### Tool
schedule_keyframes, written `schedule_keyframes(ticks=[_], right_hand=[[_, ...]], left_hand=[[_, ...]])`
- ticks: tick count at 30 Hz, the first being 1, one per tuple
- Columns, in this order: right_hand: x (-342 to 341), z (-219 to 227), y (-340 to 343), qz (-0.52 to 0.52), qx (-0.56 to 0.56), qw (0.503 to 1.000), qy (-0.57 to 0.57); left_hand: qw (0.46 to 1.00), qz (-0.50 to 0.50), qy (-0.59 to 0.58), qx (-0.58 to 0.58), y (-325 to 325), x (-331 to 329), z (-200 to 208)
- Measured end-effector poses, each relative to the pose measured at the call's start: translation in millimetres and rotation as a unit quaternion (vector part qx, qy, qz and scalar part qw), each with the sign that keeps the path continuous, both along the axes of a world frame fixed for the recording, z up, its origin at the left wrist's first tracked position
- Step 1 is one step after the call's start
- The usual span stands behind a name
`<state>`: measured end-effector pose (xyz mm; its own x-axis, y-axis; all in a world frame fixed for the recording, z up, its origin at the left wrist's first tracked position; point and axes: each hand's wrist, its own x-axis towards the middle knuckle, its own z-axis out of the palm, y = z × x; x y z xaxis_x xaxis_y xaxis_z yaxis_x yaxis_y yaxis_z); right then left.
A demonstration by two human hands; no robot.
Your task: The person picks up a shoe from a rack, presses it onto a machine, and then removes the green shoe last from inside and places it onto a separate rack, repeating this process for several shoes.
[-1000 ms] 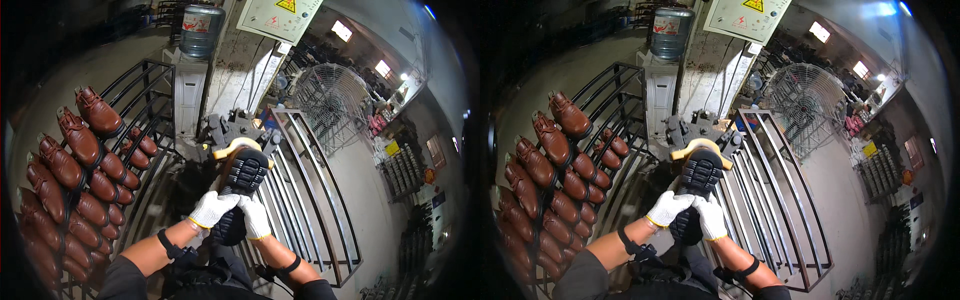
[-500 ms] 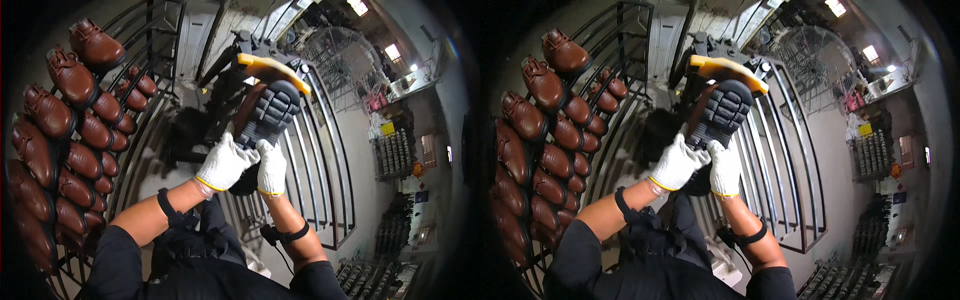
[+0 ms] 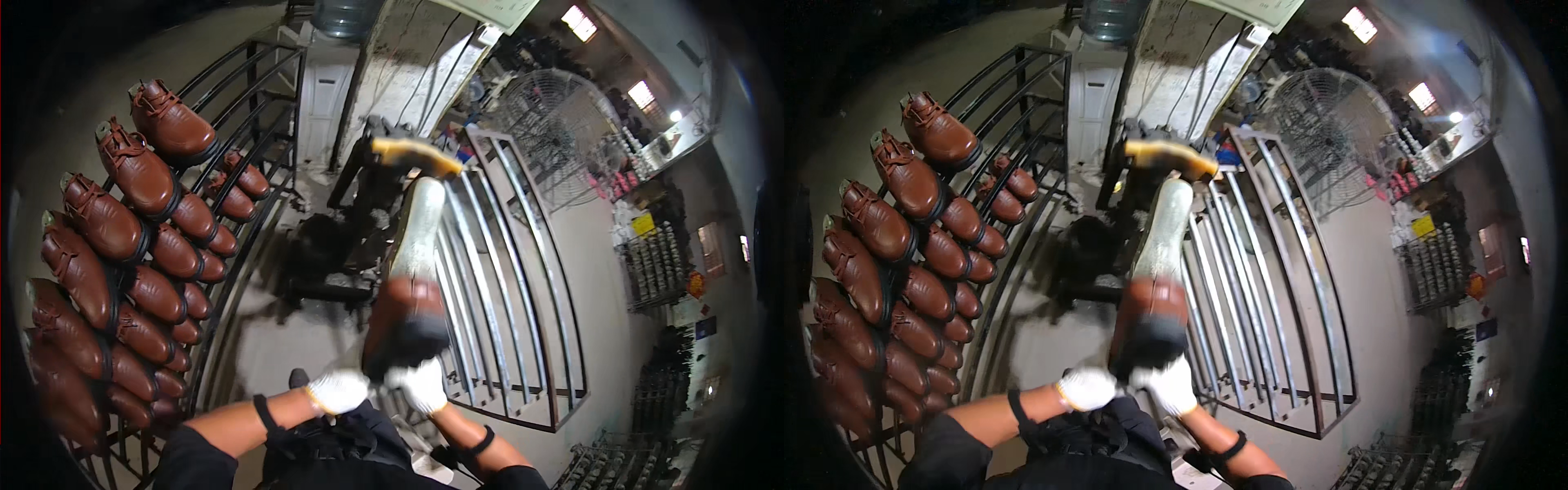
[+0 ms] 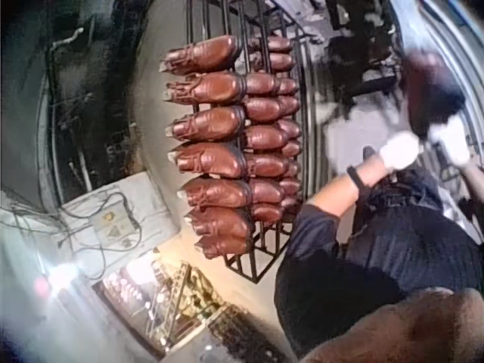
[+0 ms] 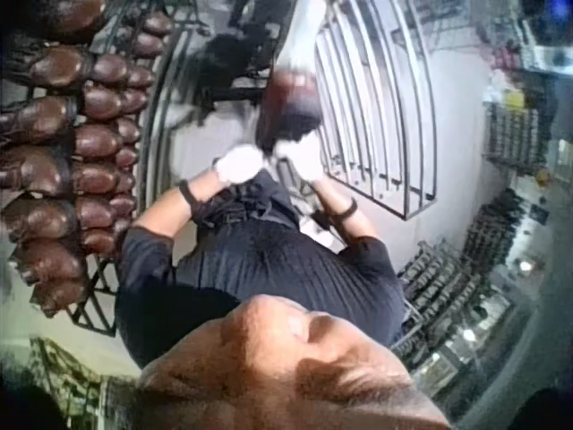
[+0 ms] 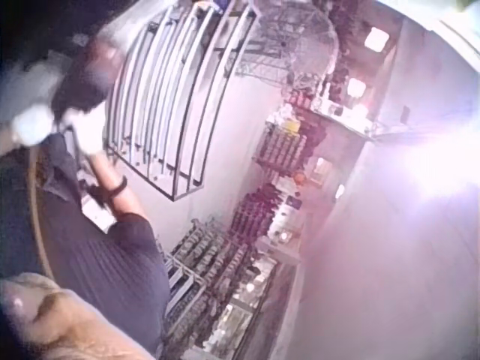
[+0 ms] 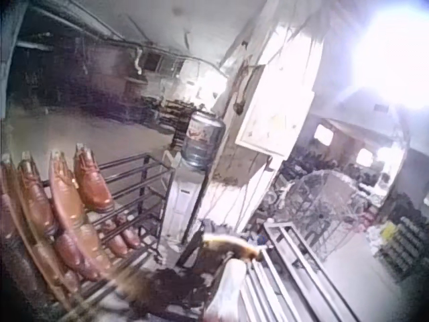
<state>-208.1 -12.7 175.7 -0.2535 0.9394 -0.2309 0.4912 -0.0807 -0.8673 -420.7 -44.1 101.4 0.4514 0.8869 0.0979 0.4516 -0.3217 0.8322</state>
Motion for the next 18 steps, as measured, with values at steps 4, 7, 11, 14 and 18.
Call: schedule_keyframes(ticks=[4,7,11,14,18], right_hand=[[29.2,4.9,-17.5,0.125,-0.157,0.98,0.009],[10.8,-3.4,25.8,0.225,-0.354,0.897,0.139],[-4.5,-3.0,12.2,0.206,-0.189,0.914,0.295],[-20.5,-11.6,-2.8,0.17,-0.043,0.942,0.288],[-38.0,-7.9,44.6,0.231,0.065,0.947,0.213]], left_hand=[[0.982,0.088,-0.102,-0.13,-5.4,-73.2,47.9],[0.949,0.035,-0.063,-0.308,7.7,-86.1,105.7],[0.937,0.214,-0.099,-0.257,-6.1,-66.7,151.8],[0.868,0.205,-0.258,-0.372,-8.2,-51.7,181.0],[0.819,0.397,-0.274,-0.309,-3.7,-44.5,158.6]])
